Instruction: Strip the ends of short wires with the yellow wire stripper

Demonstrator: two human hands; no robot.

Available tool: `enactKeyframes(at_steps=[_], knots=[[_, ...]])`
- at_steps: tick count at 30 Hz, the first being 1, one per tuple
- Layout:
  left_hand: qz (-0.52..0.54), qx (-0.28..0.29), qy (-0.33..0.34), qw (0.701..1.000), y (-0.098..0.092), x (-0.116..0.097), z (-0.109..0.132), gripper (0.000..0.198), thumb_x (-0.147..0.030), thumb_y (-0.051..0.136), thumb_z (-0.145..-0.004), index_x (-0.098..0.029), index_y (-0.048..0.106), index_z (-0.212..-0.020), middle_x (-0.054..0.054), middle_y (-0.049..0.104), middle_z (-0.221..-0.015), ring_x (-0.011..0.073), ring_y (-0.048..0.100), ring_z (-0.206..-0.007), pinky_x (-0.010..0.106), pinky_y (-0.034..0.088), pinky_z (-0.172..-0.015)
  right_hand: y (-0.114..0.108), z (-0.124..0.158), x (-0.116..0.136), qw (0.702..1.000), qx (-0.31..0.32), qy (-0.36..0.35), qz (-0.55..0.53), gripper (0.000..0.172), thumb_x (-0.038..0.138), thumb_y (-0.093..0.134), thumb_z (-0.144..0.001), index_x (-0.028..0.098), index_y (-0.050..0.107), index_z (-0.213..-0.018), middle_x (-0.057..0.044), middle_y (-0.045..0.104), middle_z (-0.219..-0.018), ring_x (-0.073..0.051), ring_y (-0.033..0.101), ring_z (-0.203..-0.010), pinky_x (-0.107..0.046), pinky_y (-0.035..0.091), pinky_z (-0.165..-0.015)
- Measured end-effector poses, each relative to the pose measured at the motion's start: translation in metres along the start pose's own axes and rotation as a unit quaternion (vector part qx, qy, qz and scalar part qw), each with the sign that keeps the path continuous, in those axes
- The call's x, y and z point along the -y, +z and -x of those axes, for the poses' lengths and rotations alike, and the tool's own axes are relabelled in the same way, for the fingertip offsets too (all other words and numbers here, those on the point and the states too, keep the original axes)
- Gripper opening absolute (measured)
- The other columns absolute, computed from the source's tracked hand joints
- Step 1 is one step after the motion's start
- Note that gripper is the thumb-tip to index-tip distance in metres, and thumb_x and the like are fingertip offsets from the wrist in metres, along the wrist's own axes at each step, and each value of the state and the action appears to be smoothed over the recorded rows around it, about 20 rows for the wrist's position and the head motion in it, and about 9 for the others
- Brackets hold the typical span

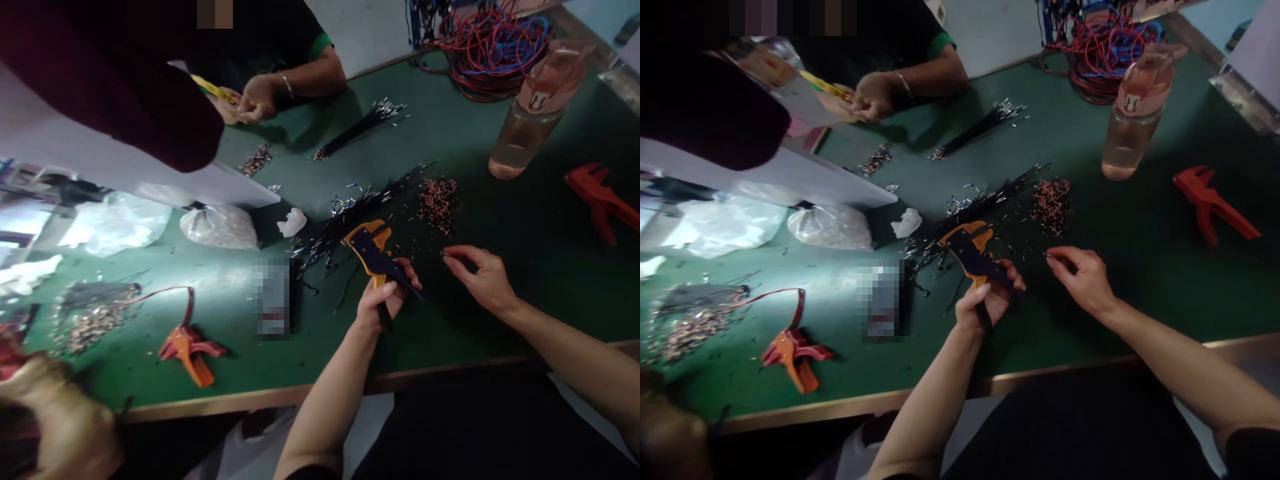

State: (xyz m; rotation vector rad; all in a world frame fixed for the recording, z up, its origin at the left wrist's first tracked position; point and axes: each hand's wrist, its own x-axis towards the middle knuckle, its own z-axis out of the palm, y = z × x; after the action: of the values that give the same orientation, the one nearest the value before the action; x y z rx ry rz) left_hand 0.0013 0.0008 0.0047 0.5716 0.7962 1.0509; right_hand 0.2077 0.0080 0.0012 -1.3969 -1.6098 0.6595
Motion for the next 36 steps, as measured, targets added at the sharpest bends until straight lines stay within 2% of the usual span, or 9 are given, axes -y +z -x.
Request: enactKeyframes(at_steps=[8, 14, 16, 19, 22, 24, 28, 30, 36], knots=[[-0.022, -0.036, 0.126, 0.991, -0.016, -0.020, -0.016, 0.061, -0.060, 0.081, -0.059, -0.018, 0.069, -0.102, 0.006, 0.064, -0.088, 0.0184, 0.062, -0.075, 0.035, 0.055, -0.074, -0.009, -0.014, -0.023, 0.998, -0.029, -0.040, 0.047, 0.025, 0.033, 0.057, -0.093, 0.021, 0.070, -0.111, -0.006, 0.078, -0.090, -0.020, 0.073, -0.078, -0.037, 0.058, -0.076], [-0.036, -0.119, 0.238, 0.963, -0.029, -0.034, -0.026, 0.059, -0.077, 0.057, -0.077, -0.024, 0.068, -0.100, 0.007, 0.067, -0.094, 0.0212, 0.065, -0.082, 0.036, 0.054, -0.074, -0.009, -0.009, -0.007, 0.984, 0.071, -0.141, 0.078, 0.028, 0.032, 0.053, -0.096, 0.021, 0.069, -0.115, -0.009, 0.078, -0.099, -0.024, 0.073, -0.091, -0.043, 0.057, -0.086], [-0.022, -0.133, 0.253, 0.958, -0.034, -0.039, -0.028, 0.059, -0.077, 0.051, -0.081, -0.024, 0.068, -0.099, 0.008, 0.067, -0.094, 0.0233, 0.066, -0.087, 0.037, 0.054, -0.076, -0.007, 0.007, 0.011, 0.960, 0.163, -0.211, 0.088, 0.031, 0.034, 0.051, -0.098, 0.022, 0.068, -0.121, -0.010, 0.076, -0.112, -0.025, 0.071, -0.104, -0.045, 0.055, -0.092], [-0.007, -0.139, 0.289, 0.947, -0.042, -0.045, -0.029, 0.060, -0.077, 0.050, -0.081, -0.023, 0.069, -0.098, 0.009, 0.067, -0.094, 0.0241, 0.066, -0.089, 0.037, 0.054, -0.078, -0.003, 0.047, 0.036, 0.865, 0.344, -0.353, 0.092, 0.038, 0.039, 0.058, -0.095, 0.025, 0.064, -0.129, -0.009, 0.067, -0.134, -0.027, 0.062, -0.125, -0.044, 0.051, -0.103], [0.001, -0.141, 0.316, 0.938, -0.046, -0.050, -0.028, 0.056, -0.075, 0.054, -0.081, -0.024, 0.068, -0.099, 0.007, 0.067, -0.094, 0.0233, 0.066, -0.090, 0.037, 0.054, -0.080, 0.002, 0.066, 0.031, 0.795, 0.402, -0.444, 0.094, 0.047, 0.042, 0.071, -0.086, 0.027, 0.064, -0.130, -0.006, 0.064, -0.139, -0.024, 0.059, -0.131, -0.036, 0.050, -0.108], [0.005, -0.140, 0.321, 0.937, -0.045, -0.054, -0.027, 0.052, -0.072, 0.056, -0.081, -0.025, 0.068, -0.099, 0.007, 0.067, -0.094, 0.0226, 0.066, -0.089, 0.037, 0.054, -0.082, 0.001, 0.049, 0.011, 0.787, 0.397, -0.454, 0.130, 0.048, 0.046, 0.066, -0.090, 0.030, 0.060, -0.135, -0.005, 0.061, -0.142, -0.025, 0.057, -0.133, -0.042, 0.046, -0.113], [0.011, -0.130, 0.321, 0.938, -0.039, -0.064, -0.026, 0.050, -0.070, 0.056, -0.082, -0.024, 0.068, -0.097, 0.007, 0.067, -0.091, 0.0217, 0.066, -0.084, 0.037, 0.055, -0.080, -0.009, -0.016, -0.021, 0.858, 0.290, -0.311, 0.289, 0.049, 0.042, 0.052, -0.098, 0.029, 0.050, -0.145, -0.008, 0.047, -0.154, -0.030, 0.039, -0.147, -0.058, 0.030, -0.120], [0.008, -0.123, 0.322, 0.939, -0.040, -0.069, -0.024, 0.049, -0.069, 0.059, -0.081, -0.023, 0.068, -0.096, 0.006, 0.068, -0.088, 0.0206, 0.065, -0.080, 0.036, 0.055, -0.076, -0.005, -0.028, -0.019, 0.861, 0.274, -0.289, 0.315, 0.051, 0.039, 0.048, -0.100, 0.026, 0.044, -0.150, -0.009, 0.040, -0.159, -0.029, 0.030, -0.151, -0.058, 0.024, -0.123], [0.031, -0.074, 0.279, 0.957, -0.059, -0.064, -0.018, 0.053, -0.064, 0.077, -0.066, -0.019, 0.071, -0.094, 0.004, 0.068, -0.081, 0.0160, 0.064, -0.068, 0.033, 0.056, -0.072, 0.051, 0.011, 0.016, 0.749, 0.460, -0.414, 0.236, 0.060, 0.054, 0.046, -0.099, 0.026, 0.040, -0.152, -0.006, 0.041, -0.158, -0.022, 0.029, -0.152, -0.050, 0.023, -0.125]])
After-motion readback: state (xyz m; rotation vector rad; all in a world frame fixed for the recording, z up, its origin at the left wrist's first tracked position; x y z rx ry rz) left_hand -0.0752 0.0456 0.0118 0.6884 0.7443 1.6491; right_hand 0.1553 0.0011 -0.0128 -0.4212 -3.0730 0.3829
